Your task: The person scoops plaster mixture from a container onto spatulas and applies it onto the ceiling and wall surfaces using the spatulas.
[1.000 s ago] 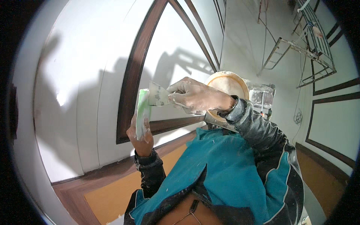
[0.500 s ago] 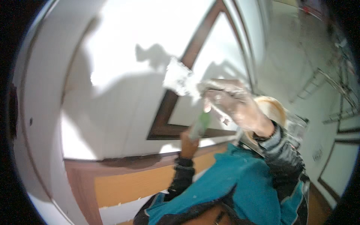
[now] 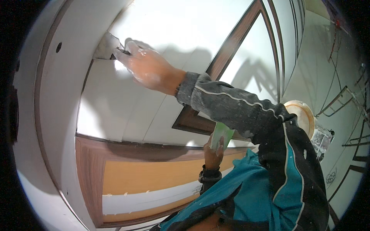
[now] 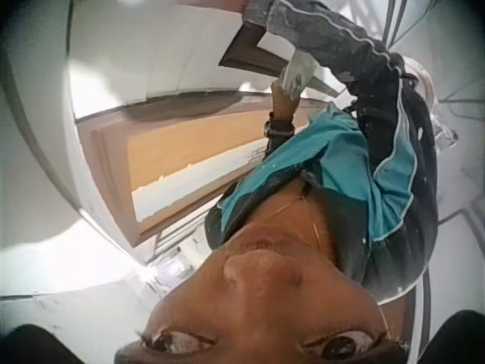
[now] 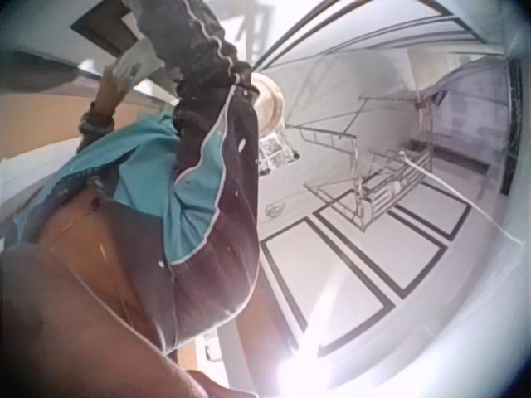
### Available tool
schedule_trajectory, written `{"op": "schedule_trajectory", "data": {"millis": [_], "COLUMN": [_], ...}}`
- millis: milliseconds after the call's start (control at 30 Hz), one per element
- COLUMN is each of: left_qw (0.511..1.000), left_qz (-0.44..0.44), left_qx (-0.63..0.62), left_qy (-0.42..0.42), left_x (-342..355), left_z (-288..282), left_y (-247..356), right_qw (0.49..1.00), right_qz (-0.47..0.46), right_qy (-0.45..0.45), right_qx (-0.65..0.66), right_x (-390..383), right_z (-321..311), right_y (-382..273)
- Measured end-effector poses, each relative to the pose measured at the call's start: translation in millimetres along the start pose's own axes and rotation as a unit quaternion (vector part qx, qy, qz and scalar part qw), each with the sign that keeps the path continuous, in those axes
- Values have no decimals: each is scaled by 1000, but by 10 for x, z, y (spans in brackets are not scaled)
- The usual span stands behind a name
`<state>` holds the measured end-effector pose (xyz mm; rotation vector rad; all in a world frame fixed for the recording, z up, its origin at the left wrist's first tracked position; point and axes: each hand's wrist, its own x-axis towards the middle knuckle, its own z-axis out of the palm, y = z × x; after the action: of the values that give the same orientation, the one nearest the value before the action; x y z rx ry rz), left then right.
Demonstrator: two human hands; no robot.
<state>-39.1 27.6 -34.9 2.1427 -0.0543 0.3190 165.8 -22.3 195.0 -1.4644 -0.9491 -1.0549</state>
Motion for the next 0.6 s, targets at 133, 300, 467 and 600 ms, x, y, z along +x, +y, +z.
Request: {"op": "schedule_trajectory", "data": {"millis": [133, 300, 467, 600], "left_qw": [999, 997, 998, 999], "left_qz": [-41, -72, -37, -27], "left_qx": [20, 25, 47, 40], "left_qy": [0, 21, -6, 11], "left_x": [-155, -220, -29, 38], "left_z": [-215, -398, -529, -567], "left_y": [-167, -279, -275, -306], "right_qw": [998, 997, 997, 992], "right_qz": [35, 16, -26, -4], "right_qy": [-44, 1, 25, -74], "right_qx": [-40, -82, -72, -101], "right_x": [75, 163, 284, 195], "right_z": [105, 180, -240, -449], "right_y": [10, -57, -317, -395]}}
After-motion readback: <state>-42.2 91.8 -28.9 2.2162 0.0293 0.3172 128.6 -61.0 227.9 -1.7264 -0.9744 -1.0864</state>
